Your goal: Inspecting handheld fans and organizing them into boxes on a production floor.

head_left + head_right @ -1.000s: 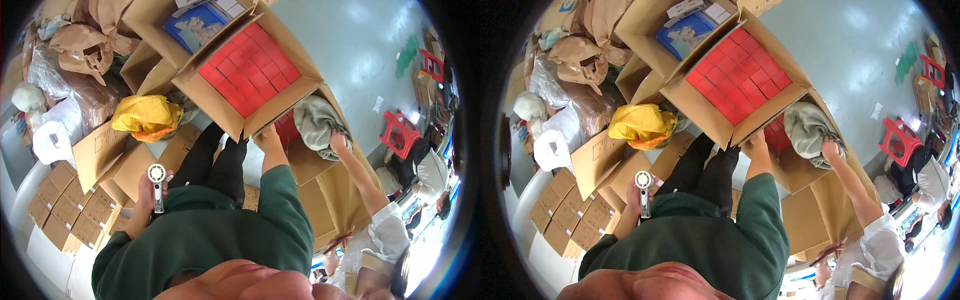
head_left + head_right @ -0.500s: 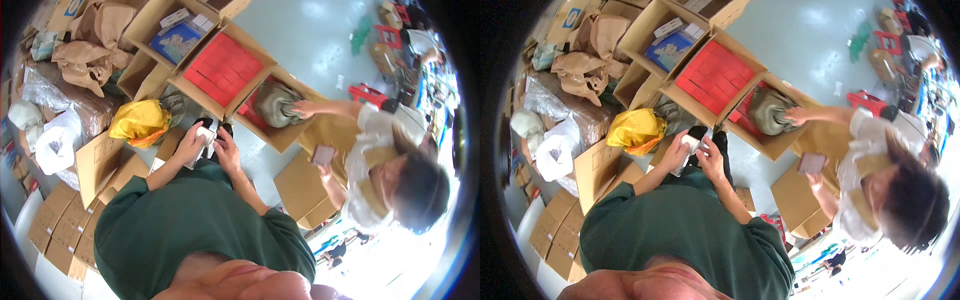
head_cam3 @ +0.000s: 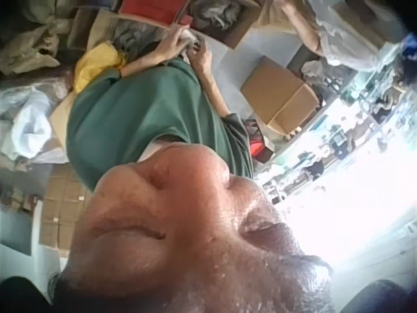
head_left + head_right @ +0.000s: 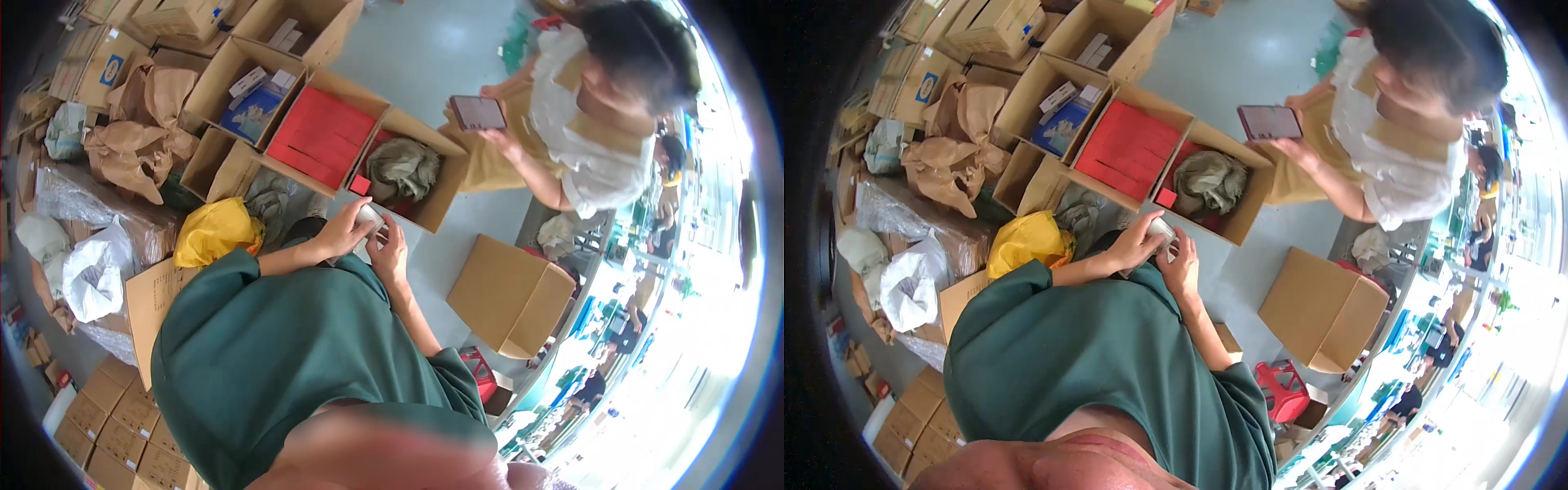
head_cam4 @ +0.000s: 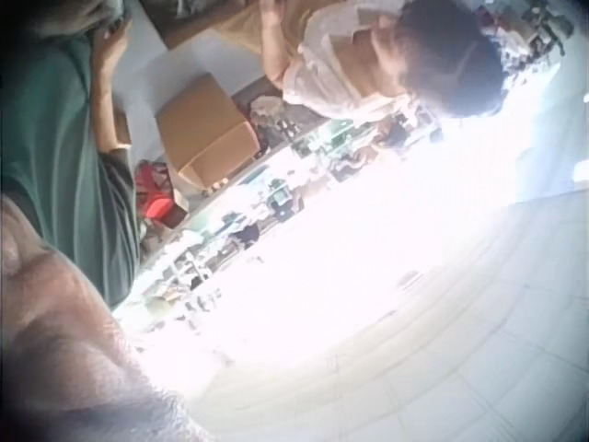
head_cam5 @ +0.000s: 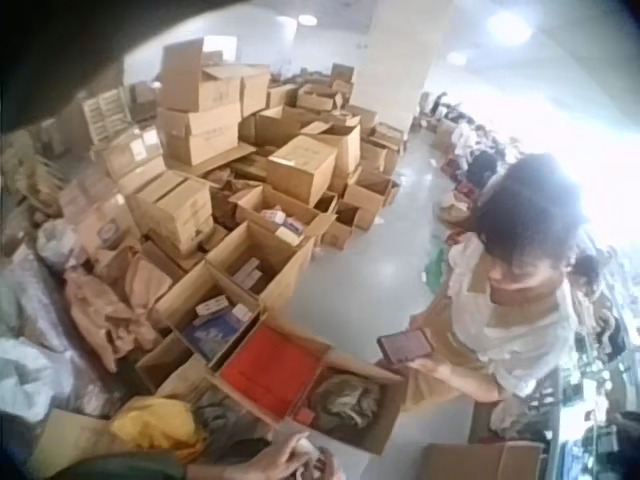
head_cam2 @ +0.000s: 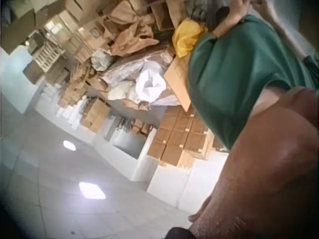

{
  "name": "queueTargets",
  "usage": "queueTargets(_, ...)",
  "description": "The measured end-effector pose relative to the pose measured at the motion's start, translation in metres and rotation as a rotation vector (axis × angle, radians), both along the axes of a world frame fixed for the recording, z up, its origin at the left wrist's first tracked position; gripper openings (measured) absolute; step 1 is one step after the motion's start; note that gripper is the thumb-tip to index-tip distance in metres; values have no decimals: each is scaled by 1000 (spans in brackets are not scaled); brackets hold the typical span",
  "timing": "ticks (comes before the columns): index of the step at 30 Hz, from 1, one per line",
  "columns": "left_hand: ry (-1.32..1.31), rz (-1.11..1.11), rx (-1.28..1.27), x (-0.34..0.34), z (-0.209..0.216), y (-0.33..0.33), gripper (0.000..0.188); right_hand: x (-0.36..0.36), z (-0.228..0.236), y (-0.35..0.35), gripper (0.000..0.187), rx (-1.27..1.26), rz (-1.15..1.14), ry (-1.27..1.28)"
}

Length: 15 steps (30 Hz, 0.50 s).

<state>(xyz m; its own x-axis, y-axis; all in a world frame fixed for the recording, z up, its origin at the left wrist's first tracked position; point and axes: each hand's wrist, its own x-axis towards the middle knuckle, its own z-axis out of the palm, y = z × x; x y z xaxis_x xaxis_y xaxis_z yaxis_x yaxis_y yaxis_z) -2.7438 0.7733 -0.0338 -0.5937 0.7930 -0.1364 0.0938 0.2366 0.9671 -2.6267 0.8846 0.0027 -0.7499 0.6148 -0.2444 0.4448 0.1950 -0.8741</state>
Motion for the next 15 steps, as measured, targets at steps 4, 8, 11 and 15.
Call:
queueTargets(4,-83,-60,32,40,-7,38,72,45,10,11,65,397,69,-30)
queueTargets(8,-85,-190,-29,74,34,73,81,93,24,33,73,670,22,34)
queueTargets(11,-298,-317,-24,101,40,87,83,126,27,40,72,745,9,28)
queueTargets(15,-388,-391,-103,126,32,99,83,164,22,41,72,863,-10,-18)
